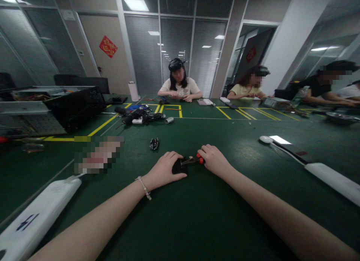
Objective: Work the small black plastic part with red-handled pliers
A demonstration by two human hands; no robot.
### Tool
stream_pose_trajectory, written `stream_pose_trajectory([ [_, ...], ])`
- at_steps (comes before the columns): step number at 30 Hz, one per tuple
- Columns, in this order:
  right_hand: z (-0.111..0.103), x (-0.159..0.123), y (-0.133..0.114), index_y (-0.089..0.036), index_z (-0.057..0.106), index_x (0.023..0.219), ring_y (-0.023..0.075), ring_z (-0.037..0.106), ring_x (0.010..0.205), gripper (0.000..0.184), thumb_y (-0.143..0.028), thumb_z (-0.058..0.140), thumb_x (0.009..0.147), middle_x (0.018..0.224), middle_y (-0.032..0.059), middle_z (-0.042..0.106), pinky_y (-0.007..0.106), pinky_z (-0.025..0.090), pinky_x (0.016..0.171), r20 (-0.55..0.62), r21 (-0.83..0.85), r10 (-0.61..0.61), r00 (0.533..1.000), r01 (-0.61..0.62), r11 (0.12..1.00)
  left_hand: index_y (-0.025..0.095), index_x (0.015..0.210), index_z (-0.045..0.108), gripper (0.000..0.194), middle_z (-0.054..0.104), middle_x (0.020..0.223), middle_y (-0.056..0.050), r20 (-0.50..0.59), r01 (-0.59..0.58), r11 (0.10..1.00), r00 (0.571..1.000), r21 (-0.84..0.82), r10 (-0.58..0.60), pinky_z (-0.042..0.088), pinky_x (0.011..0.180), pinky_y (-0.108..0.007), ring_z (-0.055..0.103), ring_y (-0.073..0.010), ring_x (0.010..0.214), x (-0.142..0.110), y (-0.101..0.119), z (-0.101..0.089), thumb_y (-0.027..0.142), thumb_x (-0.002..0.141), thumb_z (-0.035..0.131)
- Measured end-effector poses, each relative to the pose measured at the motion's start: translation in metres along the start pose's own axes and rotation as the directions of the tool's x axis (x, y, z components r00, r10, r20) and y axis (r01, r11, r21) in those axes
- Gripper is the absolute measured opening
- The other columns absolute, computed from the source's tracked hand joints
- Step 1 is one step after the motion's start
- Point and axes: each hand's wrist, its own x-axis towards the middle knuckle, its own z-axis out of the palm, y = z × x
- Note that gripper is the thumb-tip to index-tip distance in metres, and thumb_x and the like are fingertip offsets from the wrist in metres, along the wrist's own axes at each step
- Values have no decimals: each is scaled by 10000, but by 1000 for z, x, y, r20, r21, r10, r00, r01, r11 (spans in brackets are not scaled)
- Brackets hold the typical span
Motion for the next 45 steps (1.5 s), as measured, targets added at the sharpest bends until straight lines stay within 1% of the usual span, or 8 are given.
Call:
stream_pose_trajectory([
  [10, 2, 0, 2, -135, 575, 913, 196, 471, 825, 255, -57, 469, 695, 894, 91, 551, 305, 359, 715, -26, 22, -28, 999, 29, 999, 230, 1118, 459, 513, 493, 1097, -44, 0, 2, 1000, 1000, -7, -2, 397, 833, -376, 459, -238, 994, 0, 0, 0, 521, 709, 569],
  [15, 1, 0, 1, -128, 577, 911, 191, 475, 812, 254, -56, 479, 688, 891, 92, 555, 299, 360, 706, -9, 13, -11, 1000, 11, 1000, 228, 1115, 462, 513, 488, 1108, -44, 1, 5, 1000, 1000, -8, -5, 396, 834, -372, 458, -236, 1001, -1, 0, 0, 519, 707, 573],
  [24, 2, 0, 0, -130, 578, 900, 187, 476, 801, 246, -49, 472, 693, 878, 88, 557, 291, 356, 699, -19, -2, -3, 1000, 3, 1000, 226, 1108, 465, 503, 493, 1100, -44, -7, -5, 1000, 1000, 1, 5, 396, 833, -376, 458, -237, 996, 0, 1, 0, 512, 709, 575],
  [33, 0, 0, 1, -130, 580, 919, 198, 478, 818, 255, -67, 484, 691, 887, 89, 559, 303, 369, 711, -10, 21, -33, 999, 33, 999, 228, 1107, 460, 510, 487, 1099, -42, -15, -9, 1000, 1000, 19, 10, 398, 829, -371, 462, -232, 983, 0, 0, 1, 525, 707, 568],
  [45, 4, 0, 1, -130, 575, 915, 190, 477, 809, 260, -58, 482, 683, 884, 84, 560, 301, 369, 709, -9, 12, -7, 1000, 7, 1000, 230, 1115, 458, 514, 480, 1110, -42, 0, -5, 1000, 1000, 5, 5, 400, 834, -378, 455, -235, 1001, 0, 2, -1, 527, 709, 566],
])
